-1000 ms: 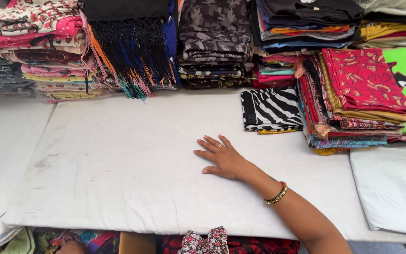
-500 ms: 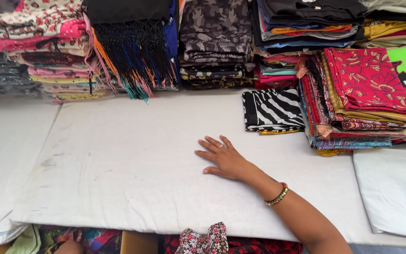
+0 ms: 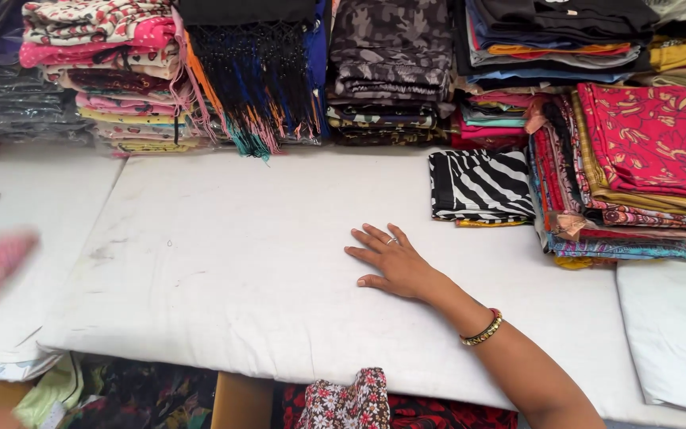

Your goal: Folding various garments and scarves on a counter.

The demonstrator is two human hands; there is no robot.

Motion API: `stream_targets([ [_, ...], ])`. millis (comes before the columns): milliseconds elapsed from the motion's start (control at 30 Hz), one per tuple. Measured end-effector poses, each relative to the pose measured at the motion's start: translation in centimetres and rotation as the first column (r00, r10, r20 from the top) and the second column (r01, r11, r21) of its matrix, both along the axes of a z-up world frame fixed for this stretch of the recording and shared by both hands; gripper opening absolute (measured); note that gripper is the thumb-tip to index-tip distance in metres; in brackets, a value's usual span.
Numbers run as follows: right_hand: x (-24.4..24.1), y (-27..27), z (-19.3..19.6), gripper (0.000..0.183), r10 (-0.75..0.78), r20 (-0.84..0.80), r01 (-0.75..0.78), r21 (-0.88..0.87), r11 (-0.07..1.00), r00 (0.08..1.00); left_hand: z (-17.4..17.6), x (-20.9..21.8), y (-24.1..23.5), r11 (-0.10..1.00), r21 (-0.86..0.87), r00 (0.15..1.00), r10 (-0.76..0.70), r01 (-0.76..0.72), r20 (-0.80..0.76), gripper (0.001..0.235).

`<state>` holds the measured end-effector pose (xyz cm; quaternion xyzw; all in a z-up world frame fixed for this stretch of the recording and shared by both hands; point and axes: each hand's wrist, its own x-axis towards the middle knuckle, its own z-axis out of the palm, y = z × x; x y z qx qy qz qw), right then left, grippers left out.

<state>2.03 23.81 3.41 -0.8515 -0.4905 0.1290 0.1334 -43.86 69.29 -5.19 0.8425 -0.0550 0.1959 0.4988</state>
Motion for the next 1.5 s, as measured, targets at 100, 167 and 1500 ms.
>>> stream_targets([
  [100, 0.3, -0.3, -0.2, 0.070, -0.023, 0.013, 0.023, -0.007, 1.000, 1.000, 21.1, 13.1, -10.6, 0.992, -0.107, 0.986, -0.046, 0.064, 0.163, 0.031],
  [167, 0.6, -0.6, -0.2, 0.069, -0.030, -0.011, 0.031, 0.041, 0.999, 0.999, 30.7, 20.8, -17.3, 0.978, -0.169, 0.958, -0.072, 0.122, 0.279, 0.027],
  [1500, 5.5, -5.5, 7.0, 0.042, -0.128, -0.516, 0.531, 0.826, 0.189, 0.847, 20.4, 45.2, -31.4, 0.931, -0.206, 0.875, -0.183, 0.301, 0.449, 0.010],
])
